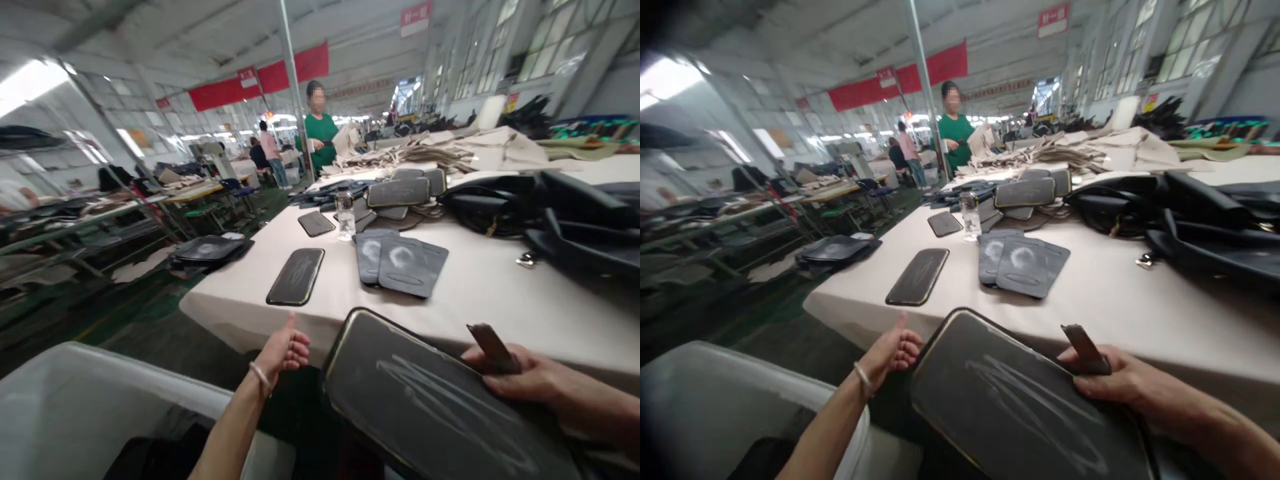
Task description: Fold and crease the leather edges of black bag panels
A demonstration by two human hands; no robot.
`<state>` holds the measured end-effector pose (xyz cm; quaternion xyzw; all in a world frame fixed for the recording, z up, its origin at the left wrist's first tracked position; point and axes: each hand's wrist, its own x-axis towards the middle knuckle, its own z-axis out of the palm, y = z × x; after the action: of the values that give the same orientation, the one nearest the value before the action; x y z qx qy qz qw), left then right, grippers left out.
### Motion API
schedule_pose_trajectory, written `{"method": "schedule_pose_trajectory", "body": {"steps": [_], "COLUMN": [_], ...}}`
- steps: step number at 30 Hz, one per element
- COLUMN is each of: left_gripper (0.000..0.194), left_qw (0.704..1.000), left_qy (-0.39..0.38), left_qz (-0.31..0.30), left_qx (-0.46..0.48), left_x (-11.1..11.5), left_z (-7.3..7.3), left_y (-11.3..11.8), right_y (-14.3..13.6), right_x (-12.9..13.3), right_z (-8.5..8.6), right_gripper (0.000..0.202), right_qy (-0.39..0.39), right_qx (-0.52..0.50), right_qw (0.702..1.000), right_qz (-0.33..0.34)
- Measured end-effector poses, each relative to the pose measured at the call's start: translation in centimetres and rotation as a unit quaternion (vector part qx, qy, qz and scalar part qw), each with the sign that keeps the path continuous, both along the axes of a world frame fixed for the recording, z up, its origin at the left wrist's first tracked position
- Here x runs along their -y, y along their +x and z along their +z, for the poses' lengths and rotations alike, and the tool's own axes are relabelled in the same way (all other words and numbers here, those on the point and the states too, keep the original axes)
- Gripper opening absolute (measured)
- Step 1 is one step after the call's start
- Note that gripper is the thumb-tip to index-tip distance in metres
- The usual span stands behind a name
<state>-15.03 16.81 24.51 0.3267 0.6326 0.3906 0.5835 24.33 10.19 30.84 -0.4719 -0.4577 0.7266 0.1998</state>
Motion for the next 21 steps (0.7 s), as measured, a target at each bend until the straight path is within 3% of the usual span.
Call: {"method": "schedule_pose_trajectory", "body": {"steps": [4,7,9,12,14,18,21], "left_gripper": [0.061,0.064,0.061,0.052,0.049,0.048,0.05], "left_qw": [0.992,0.979,0.975,0.987,0.988,0.987,0.985], "left_qy": [-0.022,-0.001,0.021,0.047,0.064,0.071,0.063], "left_qz": [-0.116,-0.153,-0.123,-0.038,-0.001,0.019,0.014], "left_qx": [-0.037,-0.135,-0.184,-0.152,-0.139,-0.145,-0.162], "left_x": [11.3,18.6,21.5,23.0,23.1,23.1,23.2], "left_z": [-3.4,-3.9,-3.7,-3.6,-3.6,-3.4,-3.2], "left_y": [5.2,9.8,12.0,13.3,13.5,13.6,13.8], "right_y": [6.2,8.9,9.7,9.2,8.0,6.8,8.0], "right_x": [3.6,4.9,4.9,4.2,3.5,2.7,3.0], "right_z": [-0.4,-1.0,-1.3,-2.0,-2.5,-2.7,-2.2], "right_gripper": [0.027,0.028,0.032,0.038,0.039,0.039,0.041], "right_qy": [0.023,0.015,0.0,0.017,0.071,0.171,0.151], "right_qx": [0.114,0.165,0.192,0.221,0.241,0.279,0.283], "right_qw": [0.991,0.983,0.978,0.97,0.96,0.929,0.926], "right_qz": [0.063,0.079,0.084,0.099,0.122,0.176,0.2]}}
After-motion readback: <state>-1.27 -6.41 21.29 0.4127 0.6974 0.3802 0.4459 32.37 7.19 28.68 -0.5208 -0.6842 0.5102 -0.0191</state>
